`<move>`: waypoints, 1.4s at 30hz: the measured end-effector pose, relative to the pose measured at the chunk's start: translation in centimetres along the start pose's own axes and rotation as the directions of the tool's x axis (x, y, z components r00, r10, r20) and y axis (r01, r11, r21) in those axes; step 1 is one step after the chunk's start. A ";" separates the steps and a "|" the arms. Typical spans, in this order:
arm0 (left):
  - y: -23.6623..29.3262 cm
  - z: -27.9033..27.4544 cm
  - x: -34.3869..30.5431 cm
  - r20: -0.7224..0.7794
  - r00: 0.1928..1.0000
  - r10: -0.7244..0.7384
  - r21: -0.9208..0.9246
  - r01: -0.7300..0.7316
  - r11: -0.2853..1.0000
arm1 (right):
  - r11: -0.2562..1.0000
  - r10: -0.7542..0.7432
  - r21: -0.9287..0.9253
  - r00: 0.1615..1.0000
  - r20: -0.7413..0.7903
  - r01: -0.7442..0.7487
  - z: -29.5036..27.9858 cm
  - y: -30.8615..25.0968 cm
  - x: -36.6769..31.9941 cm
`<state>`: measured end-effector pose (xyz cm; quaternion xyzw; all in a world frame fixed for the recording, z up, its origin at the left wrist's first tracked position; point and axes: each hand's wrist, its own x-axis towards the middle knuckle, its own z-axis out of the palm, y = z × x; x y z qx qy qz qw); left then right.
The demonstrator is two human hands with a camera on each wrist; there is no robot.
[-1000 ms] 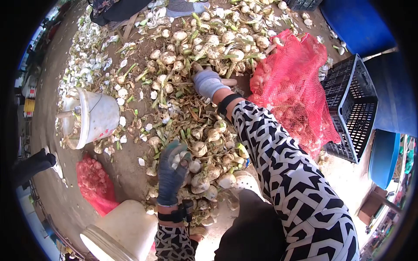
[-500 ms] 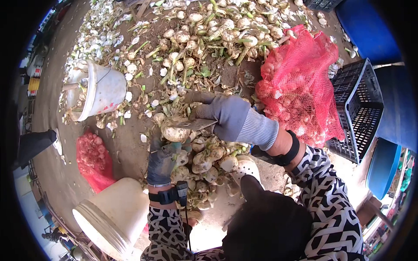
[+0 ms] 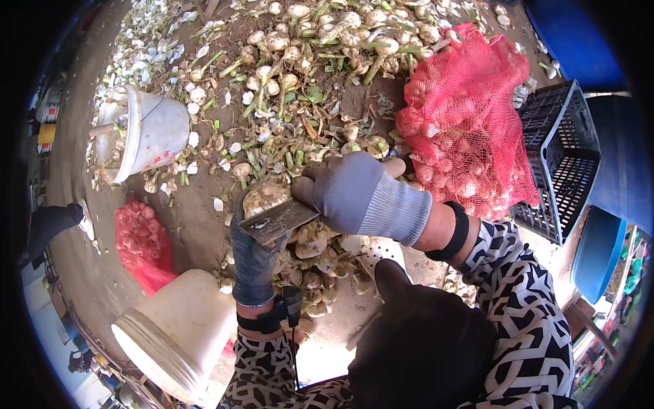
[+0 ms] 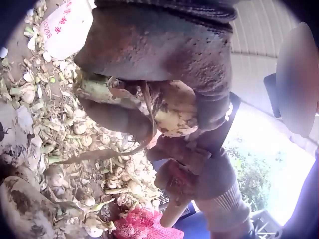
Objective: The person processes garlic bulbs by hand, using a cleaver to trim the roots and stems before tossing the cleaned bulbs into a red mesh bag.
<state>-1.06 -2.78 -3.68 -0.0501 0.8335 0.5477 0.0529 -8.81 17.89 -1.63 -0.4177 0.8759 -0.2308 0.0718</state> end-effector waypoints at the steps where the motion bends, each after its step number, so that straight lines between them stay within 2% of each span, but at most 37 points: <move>1: 0.0 0.1 -0.1 0.003 1.000 0.010 -0.081 -0.010 0.997 | 0.999 0.029 0.037 0.999 0.037 -0.030 -0.1 -0.1 0.0; 2: 0.0 0.3 -0.2 0.005 1.000 0.024 -0.161 -0.023 0.987 | 0.996 0.056 0.069 0.996 0.071 -0.061 -0.1 -0.1 0.0; 3: 0.1 0.4 -0.3 0.009 1.000 0.024 -0.163 -0.022 0.986 | 0.995 0.060 0.069 0.996 0.071 -0.065 0.1 -0.1 0.0; 5: 0.5 0.5 -1.0 0.099 0.984 -0.145 -0.298 0.169 0.940 | 0.979 0.131 0.150 0.989 0.063 -0.139 1.1 0.2 0.1; 6: 0.9 0.4 -1.7 0.101 0.984 -0.146 -0.295 0.169 0.940 | 0.978 0.133 0.152 0.989 0.061 -0.141 2.1 0.6 0.1; 8: 2.3 0.3 -2.8 0.360 0.896 -0.261 -0.526 0.426 0.736 | 0.914 0.345 0.116 0.895 0.285 -0.389 5.9 3.0 0.7; 9: 4.2 1.6 -3.4 0.238 0.935 0.261 -0.462 -0.128 0.878 | 0.864 0.470 -0.022 0.791 0.392 -0.503 8.3 6.0 0.8; 10: 4.7 1.5 -3.8 0.254 0.925 0.284 -0.394 -0.169 0.903 | 0.770 0.537 0.170 0.768 0.350 -0.615 8.7 5.5 -0.7; 11: 5.0 1.9 -3.3 0.232 0.917 0.325 -0.320 -0.243 0.916 | 0.670 0.584 0.342 0.752 0.304 -0.659 7.5 5.2 -0.2; 12: 5.7 2.0 -3.2 0.254 0.962 -0.101 -0.618 0.242 0.748 | 0.461 0.540 0.653 0.774 0.331 -0.601 6.1 4.3 -0.9; 13: 4.7 1.5 -1.8 0.227 0.971 -0.080 -0.580 0.200 0.789 | 0.348 0.493 0.756 0.794 0.355 -0.554 6.0 4.0 -1.8; 14: 4.1 1.3 -0.6 0.204 0.978 0.031 -0.402 0.055 0.914 | 0.246 0.493 0.829 0.801 0.339 -0.503 5.6 3.5 -2.1; 15: 3.4 1.0 0.2 0.192 0.972 0.135 -0.200 -0.096 0.975 | 0.141 0.484 0.884 0.810 0.331 -0.445 5.1 2.7 -2.5; 16: 2.4 0.3 0.9 0.239 0.946 0.220 0.069 -0.242 0.968 | 0.079 0.499 0.911 0.807 0.316 -0.406 3.6 1.5 -2.4; 17: 2.2 0.6 0.3 0.234 0.947 0.219 0.067 -0.241 0.968 | 0.082 0.497 0.909 0.807 0.318 -0.409 2.9 1.4 -2.6; 18: 2.1 1.0 -0.4 0.211 0.976 0.047 -0.133 -0.019 0.991 | 0.138 0.456 0.874 0.813 0.361 -0.465 2.2 1.7 -2.7; 19: 2.4 1.3 -0.7 0.218 0.968 -0.126 -0.326 0.194 0.925 | 0.200 0.412 0.836 0.818 0.402 -0.511 1.9 2.0 -2.5; 21: 3.2 2.0 -1.2 0.181 0.974 -0.140 -0.264 0.185 0.947 | 0.201 0.445 0.853 0.820 0.359 -0.482 2.1 0.5 -2.5; 23: 2.8 2.7 -1.3 -0.046 0.984 -0.173 -0.396 0.141 0.907 | 0.439 0.371 0.866 0.926 0.068 -0.240 1.8 0.5 -2.4; 24: 2.9 2.4 -1.4 -0.077 0.993 -0.093 -0.332 0.062 0.941 | 0.454 0.358 0.860 0.932 0.063 -0.232 1.4 0.9 -2.1; 25: 3.2 1.8 -1.2 -0.087 0.993 -0.084 -0.338 0.050 0.940 | 0.639 0.285 0.725 0.954 0.089 -0.258 0.9 1.4 -1.8; 26: 3.4 1.3 -1.1 0.014 0.994 0.108 -0.204 -0.103 0.974 | 0.792 0.221 0.554 0.966 0.130 -0.256 0.3 1.9 -1.6; 27: 3.8 0.9 -0.9 0.140 0.951 0.275 -0.081 -0.266 0.961 | 0.905 0.168 0.359 0.968 0.186 -0.227 -0.1 2.4 -1.5; 28: 4.8 0.4 -0.8 0.156 0.927 0.341 0.004 -0.346 0.938 | 0.841 0.173 0.466 0.954 0.247 -0.273 2.3 3.9 -1.4; 29: 5.2 0.1 -0.9 0.152 0.925 0.347 0.003 -0.352 0.936 | 0.926 0.302 0.068 0.836 0.459 -0.372 4.7 5.5 -0.7; 31: 5.1 -0.6 -0.6 0.153 0.907 0.392 0.033 -0.401 0.916 | 0.909 0.387 -0.015 0.828 0.406 -0.417 6.0 7.5 0.5; 32: 3.9 -0.7 -0.5 0.199 0.947 0.254 0.098 -0.277 0.956 | 0.927 0.342 0.052 0.893 0.292 -0.372 6.0 8.0 1.8; 33: 2.3 -0.6 -0.3 0.204 0.948 0.243 0.106 -0.268 0.958 | 0.936 0.309 0.120 0.937 0.163 -0.330 6.2 8.5 3.3; 34: 0.6 -0.2 0.3 0.260 0.963 0.078 0.324 -0.163 0.932 | 0.942 0.301 0.112 0.943 0.143 -0.317 6.1 8.8 5.8; 35: -1.4 0.3 1.1 0.266 0.960 -0.088 0.527 -0.068 0.847 | 0.933 0.327 0.119 0.938 0.114 -0.339 5.8 8.9 8.6; 36: -4.0 1.1 0.9 0.273 0.962 -0.003 0.501 -0.139 0.854 | 0.936 0.340 0.062 0.935 0.105 -0.347 5.7 9.0 11.5; 37: -4.0 1.3 1.4 0.274 0.962 0.000 0.500 -0.143 0.854 | 0.948 0.308 0.036 0.938 0.161 -0.317 5.2 9.1 14.4; 39: -4.0 1.7 1.6 0.250 0.947 0.200 0.424 -0.293 0.857 | 0.955 0.281 0.028 0.932 0.228 -0.295 6.2 9.6 19.2; 40: -4.2 2.1 1.6 0.196 0.979 0.056 0.124 -0.081 0.989 | 0.956 0.293 -0.120 0.908 0.300 -0.269 8.3 10.4 21.4; 41: -4.7 1.9 1.7 0.193 0.980 0.056 0.123 -0.081 0.989 | 0.937 0.313 -0.268 0.877 0.365 -0.223 9.3 10.7 22.5; 42: -5.2 1.6 1.7 0.144 0.989 -0.022 -0.074 0.033 0.997 | 0.937 0.310 -0.272 0.878 0.365 -0.218 10.0 11.2 22.9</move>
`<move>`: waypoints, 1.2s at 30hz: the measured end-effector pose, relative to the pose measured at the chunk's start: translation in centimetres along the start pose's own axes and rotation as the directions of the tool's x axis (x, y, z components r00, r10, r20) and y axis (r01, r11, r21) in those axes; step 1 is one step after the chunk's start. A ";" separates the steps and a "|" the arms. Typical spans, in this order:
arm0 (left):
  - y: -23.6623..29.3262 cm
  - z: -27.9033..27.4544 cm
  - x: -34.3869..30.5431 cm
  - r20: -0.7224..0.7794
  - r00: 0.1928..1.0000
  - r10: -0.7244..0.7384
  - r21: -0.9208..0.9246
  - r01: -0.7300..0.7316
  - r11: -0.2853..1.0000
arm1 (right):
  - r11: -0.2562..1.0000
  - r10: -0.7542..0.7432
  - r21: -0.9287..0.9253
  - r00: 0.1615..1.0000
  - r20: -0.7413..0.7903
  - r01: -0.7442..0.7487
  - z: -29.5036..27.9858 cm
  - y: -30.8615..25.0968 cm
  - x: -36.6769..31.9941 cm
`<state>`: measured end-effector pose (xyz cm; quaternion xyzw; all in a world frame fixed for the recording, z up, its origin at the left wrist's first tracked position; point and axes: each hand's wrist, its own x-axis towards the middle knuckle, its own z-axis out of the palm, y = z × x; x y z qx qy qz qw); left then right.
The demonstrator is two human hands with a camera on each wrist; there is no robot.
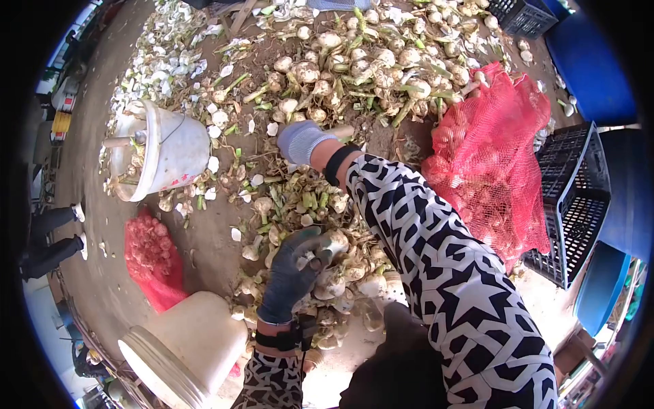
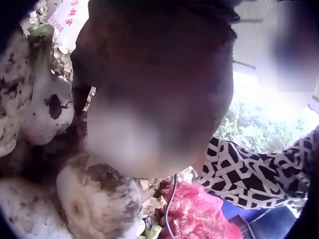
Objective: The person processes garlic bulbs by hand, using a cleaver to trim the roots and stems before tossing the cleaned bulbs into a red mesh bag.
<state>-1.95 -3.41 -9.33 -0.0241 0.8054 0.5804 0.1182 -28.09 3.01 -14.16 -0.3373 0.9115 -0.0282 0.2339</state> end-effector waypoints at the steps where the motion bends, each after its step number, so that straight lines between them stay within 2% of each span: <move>1: -0.3 -0.3 0.1 -0.041 0.996 -0.083 -0.217 0.073 0.973 | 0.999 -0.010 0.036 1.000 0.012 0.009 0.3 0.2 0.1; 2: 0.8 -2.5 0.9 -0.081 0.984 -0.157 -0.194 0.139 0.971 | 0.997 -0.020 0.072 1.000 0.024 0.018 -0.4 0.0 -0.8; 3: 1.7 -4.0 1.3 -0.117 0.897 -0.426 -0.249 0.389 0.887 | 0.989 -0.007 0.150 1.000 0.008 0.005 -0.5 -0.4 -2.5; 5: 0.7 -5.2 2.1 -0.193 0.786 -0.588 -0.697 0.312 0.646 | 0.981 -0.107 0.157 0.992 -0.061 0.115 -0.4 -1.8 -7.0; 6: 0.6 -5.2 2.8 -0.192 0.785 -0.589 -0.703 0.309 0.641 | 0.941 -0.185 0.247 0.963 -0.195 0.230 0.7 -2.4 -9.6; 7: 0.5 -5.1 3.6 -0.098 0.866 -0.491 -0.780 0.239 0.578 | 0.882 -0.242 0.317 0.912 -0.332 0.349 1.8 -3.1 -12.2; 8: 0.5 -4.9 4.1 -0.016 0.928 -0.371 -0.848 0.184 0.497 | 0.822 -0.330 0.323 0.855 -0.400 0.469 2.5 -4.0 -14.4; 9: 0.7 -4.4 4.0 -0.014 0.927 -0.374 -0.850 0.186 0.493 | 0.747 -0.408 0.323 0.784 -0.468 0.581 3.0 -5.0 -16.5; 11: 1.7 -3.1 3.7 -0.006 0.899 -0.438 -0.898 0.188 0.398 | 0.652 -0.440 0.350 0.711 -0.548 0.673 3.2 -6.2 -19.8; 13: 2.6 -2.7 2.6 -0.029 0.867 -0.498 -0.889 0.206 0.410 | 0.624 -0.454 0.354 0.692 -0.561 0.697 3.2 -5.8 -21.7; 15: 2.2 -3.1 1.3 -0.138 0.914 -0.382 -0.757 0.151 0.636 | 0.641 -0.433 0.488 0.804 -0.408 0.592 1.3 -4.5 -23.7; 16: 2.5 -4.1 0.6 -0.152 0.942 -0.298 -0.493 0.188 0.849 | 0.634 -0.375 0.504 0.804 -0.462 0.586 0.4 -4.2 -24.0; 17: 2.5 -4.0 0.2 -0.160 0.942 -0.296 -0.492 0.184 0.851 | 0.631 -0.381 0.501 0.799 -0.465 0.592 -0.8 -4.1 -24.1; 19: 2.7 -3.5 -0.5 -0.191 0.982 0.003 -0.612 -0.122 0.782 | 0.836 -0.210 0.353 0.839 -0.503 0.421 -2.8 -3.5 -24.6; 20: 3.2 -3.9 -1.1 -0.147 0.989 -0.008 -0.418 -0.054 0.907 | 0.900 -0.222 0.241 0.858 -0.464 0.363 -3.3 -3.7 -24.3; 21: 3.8 -3.8 -1.5 -0.139 0.990 -0.004 -0.413 -0.054 0.909 | 0.901 -0.213 0.245 0.857 -0.470 0.358 -3.8 -4.0 -24.2; 23: 4.9 -3.5 -2.2 -0.101 0.994 -0.027 -0.272 -0.002 0.962 | 0.947 -0.243 0.097 0.882 -0.403 0.305 -4.7 -4.5 -24.1; 24: 5.6 -3.2 -2.3 -0.105 0.988 -0.113 -0.493 0.048 0.869 | 0.949 -0.246 0.077 0.873 -0.421 0.305 -4.7 -4.6 -24.3; 25: 6.6 -3.0 -2.1 -0.100 0.988 -0.113 -0.489 0.050 0.871 | 0.950 -0.241 0.081 0.873 -0.424 0.302 -4.4 -4.7 -24.4; 27: 8.1 -2.7 -1.3 -0.202 0.979 0.039 -0.167 -0.074 0.983 | 0.946 -0.296 -0.012 0.852 -0.432 0.323 -3.5 -4.8 -24.5; 28: 7.6 -2.6 -1.2 -0.199 0.979 0.039 -0.170 -0.073 0.983 | 0.947 -0.293 -0.011 0.854 -0.430 0.320 -3.2 -4.6 -24.5; 30: 6.3 -2.1 -1.6 -0.249 0.957 0.146 0.123 -0.118 0.985 | 0.944 -0.266 0.055 0.853 -0.450 0.324 -2.5 -4.3 -24.4; 31: 6.2 -1.9 -1.9 -0.242 0.960 0.141 0.121 -0.115 0.986 | 0.945 -0.260 0.062 0.856 -0.446 0.320 -2.2 -4.2 -24.3; 32: 6.2 -1.6 -2.2 -0.254 0.966 0.040 -0.134 -0.076 0.988 | 0.952 -0.243 0.063 0.867 -0.435 0.299 -1.8 -4.3 -24.3; 33: 6.2 -1.2 -2.6 -0.243 0.968 -0.064 -0.381 -0.034 0.924 | 0.958 -0.229 0.062 0.877 -0.422 0.280 -1.4 -4.2 -24.2; 34: 7.1 -0.7 -3.0 -0.237 0.969 -0.068 -0.384 -0.029 0.923 | 0.959 -0.225 0.066 0.880 -0.418 0.276 -0.4 -3.5 -23.4; 36: 9.6 -0.1 -3.7 -0.081 0.990 -0.112 -0.460 0.063 0.885 | 0.983 0.022 0.185 0.983 -0.182 0.012 2.9 -0.5 -20.5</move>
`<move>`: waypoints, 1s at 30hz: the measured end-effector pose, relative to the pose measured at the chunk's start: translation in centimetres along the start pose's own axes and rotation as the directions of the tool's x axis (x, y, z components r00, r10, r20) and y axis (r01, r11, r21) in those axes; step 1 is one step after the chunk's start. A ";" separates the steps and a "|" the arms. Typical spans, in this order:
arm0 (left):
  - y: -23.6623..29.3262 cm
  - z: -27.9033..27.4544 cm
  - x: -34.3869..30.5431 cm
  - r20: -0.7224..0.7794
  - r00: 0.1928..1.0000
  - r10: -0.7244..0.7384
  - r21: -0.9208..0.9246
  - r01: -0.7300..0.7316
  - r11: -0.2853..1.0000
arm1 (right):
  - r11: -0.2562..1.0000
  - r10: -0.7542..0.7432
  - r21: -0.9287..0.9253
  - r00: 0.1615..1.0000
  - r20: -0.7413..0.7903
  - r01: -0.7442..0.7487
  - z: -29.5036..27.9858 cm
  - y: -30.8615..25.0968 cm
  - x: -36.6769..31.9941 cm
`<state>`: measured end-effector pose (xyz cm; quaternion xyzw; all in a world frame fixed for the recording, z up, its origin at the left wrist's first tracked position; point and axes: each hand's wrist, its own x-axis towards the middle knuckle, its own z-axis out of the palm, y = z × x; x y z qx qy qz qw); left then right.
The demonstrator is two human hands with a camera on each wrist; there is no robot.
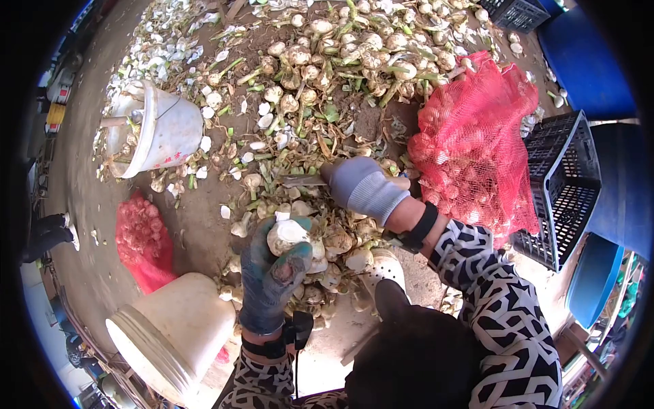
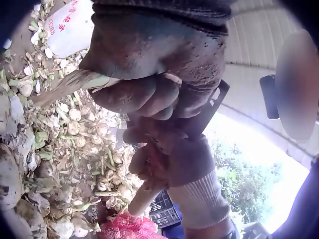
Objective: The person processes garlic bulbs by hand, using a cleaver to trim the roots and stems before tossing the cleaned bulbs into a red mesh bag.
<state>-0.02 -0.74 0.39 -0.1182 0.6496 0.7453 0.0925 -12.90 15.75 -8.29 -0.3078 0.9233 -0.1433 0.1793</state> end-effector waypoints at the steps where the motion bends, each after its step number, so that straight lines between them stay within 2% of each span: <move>1: -0.1 -0.2 0.1 0.084 0.994 0.071 0.199 -0.087 0.976 | 0.991 0.118 0.053 0.992 0.034 -0.119 0.0 0.5 0.4; 2: -0.3 -0.4 0.7 0.038 0.999 -0.012 0.076 0.009 0.997 | 0.950 0.141 0.283 0.990 -0.013 -0.131 0.0 0.9 -0.3; 3: -0.6 -0.6 1.0 -0.002 0.994 -0.112 -0.050 0.112 0.992 | 0.853 0.172 0.506 0.984 -0.043 -0.127 0.4 0.7 -1.7; 4: -1.7 -1.2 1.5 -0.051 0.998 -0.030 0.047 0.032 0.998 | 0.597 0.163 0.765 0.971 0.176 -0.239 -0.6 -0.3 -2.8; 5: -1.3 -1.5 2.4 -0.043 0.999 -0.015 0.044 0.017 0.999 | 0.283 0.073 0.890 0.934 0.351 -0.357 -1.6 -0.9 -3.1; 6: -1.0 -1.9 3.1 0.034 0.974 0.224 0.469 -0.213 0.857 | 0.250 0.117 0.924 0.956 0.267 -0.289 -1.6 -1.7 -3.7; 7: -0.7 -2.1 3.3 0.199 0.900 0.389 0.773 -0.388 0.502 | -0.029 0.168 0.945 0.931 0.325 -0.325 -2.9 -3.3 -4.2; 8: -0.3 -2.1 3.0 0.119 0.967 0.225 0.778 -0.232 0.584 | 0.074 0.124 0.950 0.948 0.295 -0.305 -2.6 -2.7 -4.1; 9: -0.5 -1.5 2.4 0.014 0.994 0.111 0.569 -0.099 0.816 | 0.162 0.120 0.944 0.955 0.271 -0.288 -2.9 -2.6 -4.4; 10: -0.9 -1.1 2.1 -0.019 0.998 0.061 0.457 -0.046 0.888 | 0.203 0.091 0.969 0.988 0.126 -0.142 -3.0 -3.0 -4.8; 11: -1.3 -1.1 1.9 -0.039 0.999 0.001 0.338 0.013 0.941 | 0.344 0.089 0.919 0.982 0.169 -0.190 -3.7 -3.0 -4.8; 13: -2.4 -1.9 1.6 -0.038 0.997 0.066 0.137 -0.060 0.989 | 0.417 0.033 0.909 0.998 -0.048 0.030 -4.0 -3.0 -5.1; 15: -2.5 -1.9 1.5 -0.061 0.997 0.055 0.072 -0.051 0.996 | 0.443 0.065 0.892 0.989 -0.131 0.089 -4.7 -2.1 -5.3; 16: -1.9 -1.9 1.9 0.063 0.969 0.239 0.298 -0.247 0.922 | 0.442 0.092 0.887 0.977 -0.191 0.132 -4.7 -2.1 -5.5; 17: -1.1 -1.9 1.9 0.216 0.904 0.369 0.484 -0.427 0.764 | 0.435 0.086 0.892 0.980 -0.178 0.124 -4.6 -1.7 -5.6; 18: -0.3 -1.5 1.5 0.219 0.920 0.325 0.518 -0.392 0.761 | 0.584 -0.048 0.809 0.998 -0.040 0.061 -4.2 -1.0 -5.4; 19: 0.2 -1.2 1.1 0.237 0.898 0.370 0.600 -0.435 0.672 | 0.717 -0.158 0.696 0.981 0.113 0.036 -3.3 -0.4 -5.2; 20: 0.8 -1.5 0.6 0.243 0.883 0.402 0.639 -0.458 0.618 | 0.881 -0.102 0.470 0.954 0.283 -0.046 -0.7 0.6 -4.6; 21: 1.1 -1.9 0.5 0.247 0.860 0.446 0.675 -0.483 0.558 | 0.979 -0.005 0.187 0.908 0.419 -0.081 1.1 1.8 -3.8; 22: 0.8 -2.5 0.8 0.230 0.861 0.453 0.683 -0.475 0.556 | 0.963 0.087 0.202 0.915 0.393 -0.179 0.7 2.2 -3.9; 23: 0.1 -3.4 0.9 0.188 0.885 0.426 0.713 -0.421 0.561 | 0.923 0.097 0.318 0.930 0.355 -0.218 0.3 2.9 -3.4; 25: -1.6 -4.4 1.0 0.161 0.916 0.368 0.744 -0.357 0.565 | 0.863 0.215 0.411 0.949 0.230 -0.295 -0.3 3.0 -0.7; 26: -2.7 -4.4 1.8 0.203 0.940 0.273 0.821 -0.315 0.476 | 0.926 0.139 0.348 0.989 0.043 -0.145 0.2 3.6 1.5; 27: -3.8 -4.4 2.6 0.227 0.958 0.176 0.884 -0.279 0.375 | 0.968 0.036 0.251 0.990 -0.140 0.001 0.5 4.1 4.1; 28: -4.6 -4.2 2.8 0.254 0.963 0.093 0.893 -0.270 0.361 | 0.978 0.135 0.171 0.987 -0.084 -0.119 -0.1 3.8 7.1; 29: -4.6 -3.8 2.9 0.251 0.964 0.089 0.895 -0.266 0.359 | 0.968 0.241 0.085 0.970 -0.035 -0.237 -0.6 3.6 10.3; 30: -4.4 -3.4 3.2 0.258 0.959 0.117 0.874 -0.283 0.395 | 0.946 0.312 0.082 0.950 0.024 -0.313 -0.3 4.2 13.6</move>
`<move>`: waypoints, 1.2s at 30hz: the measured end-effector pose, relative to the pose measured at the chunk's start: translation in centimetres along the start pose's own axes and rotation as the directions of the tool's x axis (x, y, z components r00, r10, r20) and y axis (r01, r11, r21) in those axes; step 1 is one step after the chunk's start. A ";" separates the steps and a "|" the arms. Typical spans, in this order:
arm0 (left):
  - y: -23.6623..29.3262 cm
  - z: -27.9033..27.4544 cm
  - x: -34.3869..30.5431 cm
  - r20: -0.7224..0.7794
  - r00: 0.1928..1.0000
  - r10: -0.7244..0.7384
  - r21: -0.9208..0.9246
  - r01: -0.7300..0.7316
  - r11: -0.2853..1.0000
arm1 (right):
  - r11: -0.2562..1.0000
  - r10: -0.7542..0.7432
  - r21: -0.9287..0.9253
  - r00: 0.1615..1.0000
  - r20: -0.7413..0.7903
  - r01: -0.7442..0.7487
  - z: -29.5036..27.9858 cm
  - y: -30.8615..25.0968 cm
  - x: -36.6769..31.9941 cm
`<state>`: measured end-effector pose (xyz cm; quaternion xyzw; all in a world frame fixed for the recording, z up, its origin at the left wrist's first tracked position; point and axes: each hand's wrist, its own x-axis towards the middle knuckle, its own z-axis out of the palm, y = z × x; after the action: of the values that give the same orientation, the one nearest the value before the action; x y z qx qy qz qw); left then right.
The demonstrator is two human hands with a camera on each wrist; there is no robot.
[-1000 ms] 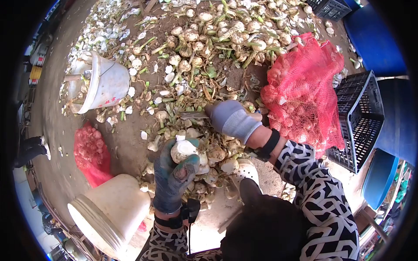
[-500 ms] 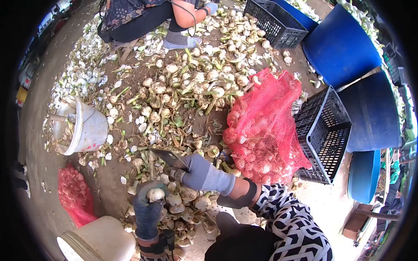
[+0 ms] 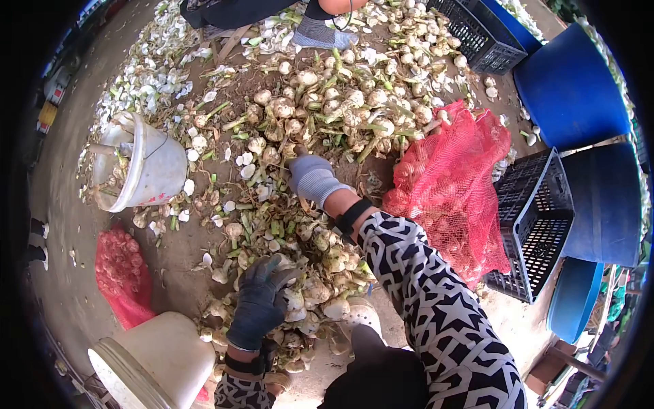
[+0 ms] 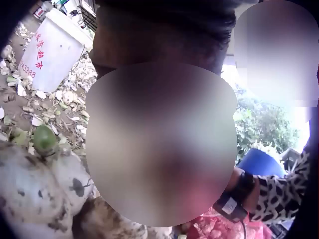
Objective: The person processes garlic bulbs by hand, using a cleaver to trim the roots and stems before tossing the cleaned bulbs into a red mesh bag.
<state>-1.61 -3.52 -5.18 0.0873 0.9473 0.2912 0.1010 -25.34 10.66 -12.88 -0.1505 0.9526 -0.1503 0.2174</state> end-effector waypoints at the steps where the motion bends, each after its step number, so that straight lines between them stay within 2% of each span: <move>1: 0.0 -0.1 0.4 -0.025 0.999 0.019 -0.040 -0.020 0.999 | 0.997 0.079 -0.007 0.996 0.051 -0.079 0.8 0.1 3.1; 2: -0.7 0.1 0.8 -0.017 1.000 0.005 -0.126 -0.007 0.992 | 0.997 0.078 -0.005 0.996 0.052 -0.078 1.2 -0.1 5.2; 3: -1.6 0.3 1.1 -0.014 1.000 0.003 -0.125 -0.004 0.992 | 0.996 0.084 -0.030 0.993 0.084 -0.082 1.5 -0.2 6.8; 4: -2.5 0.5 1.4 -0.028 0.995 -0.100 -0.363 0.083 0.928 | 0.995 0.091 -0.058 0.989 0.119 -0.085 1.8 -0.3 7.4; 5: -3.5 0.6 1.7 -0.020 0.979 -0.202 -0.579 0.154 0.801 | 0.995 0.091 -0.058 0.988 0.123 -0.084 2.0 -0.5 7.1; 6: -4.8 0.4 2.1 0.093 0.931 -0.354 -0.769 0.293 0.568 | 1.000 0.018 -0.024 0.995 0.094 -0.016 2.1 -0.5 6.5; 7: -6.9 1.0 2.6 0.088 0.930 -0.356 -0.770 0.290 0.568 | 0.998 -0.057 0.008 0.996 0.064 0.056 2.5 -0.7 5.6; 8: -9.4 2.4 3.0 -0.293 0.930 -0.221 -0.429 0.079 0.900 | 0.990 -0.138 0.026 0.990 -0.011 0.138 1.3 -1.6 2.4; 9: -10.9 3.5 3.2 -0.543 0.837 0.071 0.065 -0.042 0.997 | 0.970 -0.226 0.083 0.974 -0.021 0.227 0.5 -2.1 -0.5; 10: -11.6 4.1 3.7 -0.541 0.839 0.062 0.061 -0.035 0.998 | 0.895 -0.359 0.243 0.928 -0.103 0.374 0.3 -2.3 -3.4; 11: -11.9 4.4 4.3 -0.328 0.913 -0.243 -0.561 0.018 0.827 | 0.791 -0.477 0.319 0.853 -0.213 0.522 0.6 -2.5 -5.9; 12: -12.0 4.5 4.5 0.031 0.933 -0.359 -0.936 0.153 0.317 | 0.766 -0.470 0.422 0.870 -0.148 0.486 -0.8 -3.6 -9.2; 13: -11.2 4.1 4.3 0.037 0.928 -0.372 -0.934 0.164 0.317 | 0.710 -0.542 0.443 0.826 -0.155 0.548 -0.8 -3.9 -11.2; 15: -7.5 2.5 3.3 0.006 0.918 -0.397 -0.786 0.250 0.566 | 0.571 -0.598 0.538 0.763 -0.244 0.620 -1.4 -3.7 -13.7; 16: -5.6 1.5 2.8 -0.164 0.959 -0.230 -0.744 0.033 0.668 | 0.505 -0.616 0.566 0.731 -0.294 0.652 -1.6 -2.8 -13.9; 17: -4.7 0.8 2.4 -0.165 0.956 -0.242 -0.738 0.043 0.674 | 0.434 -0.629 0.585 0.695 -0.348 0.685 -1.8 -1.8 -13.9; 18: -4.1 0.3 2.1 -0.057 0.953 -0.296 -0.908 0.073 0.412 | 0.545 -0.589 0.457 0.709 -0.387 0.703 -2.4 -1.2 -14.4; 19: -3.4 -0.2 1.8 0.063 0.948 -0.312 -0.989 0.101 0.108 | 0.732 -0.556 0.340 0.806 -0.204 0.591 -4.6 -1.7 -15.6; 20: -2.5 -0.6 1.7 0.007 0.939 -0.343 -0.949 0.114 0.293 | 0.768 -0.565 0.228 0.801 -0.201 0.599 -4.9 -2.2 -16.1; 21: -1.6 -1.3 1.4 0.010 0.939 -0.344 -0.946 0.120 0.300 | 0.795 -0.570 0.113 0.797 -0.198 0.596 -5.0 -2.6 -16.5; 22: -0.8 -1.9 1.2 -0.057 0.940 -0.335 -0.878 0.113 0.466 | 0.794 -0.568 0.118 0.798 -0.204 0.596 -5.1 -3.3 -16.8; 23: -0.4 -2.2 1.1 -0.122 0.942 -0.313 -0.782 0.103 0.615 | 0.823 -0.567 -0.026 0.818 -0.099 0.568 -5.2 -3.9 -17.0; 24: -0.4 -2.1 1.1 -0.143 0.944 -0.297 -0.734 0.101 0.672 | 0.825 -0.546 -0.173 0.838 0.005 0.538 -5.2 -4.2 -17.2; 25: -0.1 -2.1 0.9 -0.138 0.946 -0.293 -0.729 0.103 0.677 | 0.829 -0.542 -0.167 0.841 -0.001 0.534 -5.1 -4.2 -17.4; 27: 0.8 -2.0 0.3 -0.282 0.910 -0.302 -0.704 0.017 0.710 | 0.804 -0.577 -0.230 0.813 -0.076 0.549 -4.8 -4.1 -17.6; 28: 1.1 -2.0 0.1 -0.277 0.914 -0.295 -0.701 0.018 0.713 | 0.809 -0.570 -0.225 0.817 -0.082 0.542 -4.6 -4.1 -17.7; 30: 1.9 -1.6 -0.2 -0.185 0.882 -0.433 -0.919 0.001 0.394 | 0.844 -0.528 -0.156 0.847 -0.071 0.513 -4.3 -3.9 -18.1; 31: 2.5 -1.5 -0.5 -0.175 0.887 -0.428 -0.921 0.006 0.389 | 0.850 -0.518 -0.155 0.853 -0.069 0.504 -3.3 -3.0 -17.3; 33: 3.9 -1.7 -1.3 -0.007 0.939 -0.343 -0.965 0.083 0.247 | 0.960 -0.249 -0.138 0.968 -0.038 0.242 0.0 -0.5 -14.0; 34: 5.8 -1.7 -1.3 -0.060 0.965 -0.254 -0.949 0.024 0.314 | 0.984 -0.175 -0.023 0.984 -0.019 0.174 0.8 0.8 -13.2; 35: 5.5 -1.3 -1.2 0.015 0.960 -0.279 -0.954 0.097 0.284 | 0.990 -0.115 0.085 0.993 0.008 0.114 0.9 1.8 -12.7; 36: 4.2 -1.1 -0.6 0.039 0.953 -0.299 -0.992 0.074 0.105 | 0.933 -0.121 0.327 0.988 -0.097 0.147 1.7 2.4 -13.3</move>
<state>-0.83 -0.81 -1.86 -0.1465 0.5277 0.8321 0.0875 -13.61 17.14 -10.31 -0.1702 0.9085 -0.3294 0.1928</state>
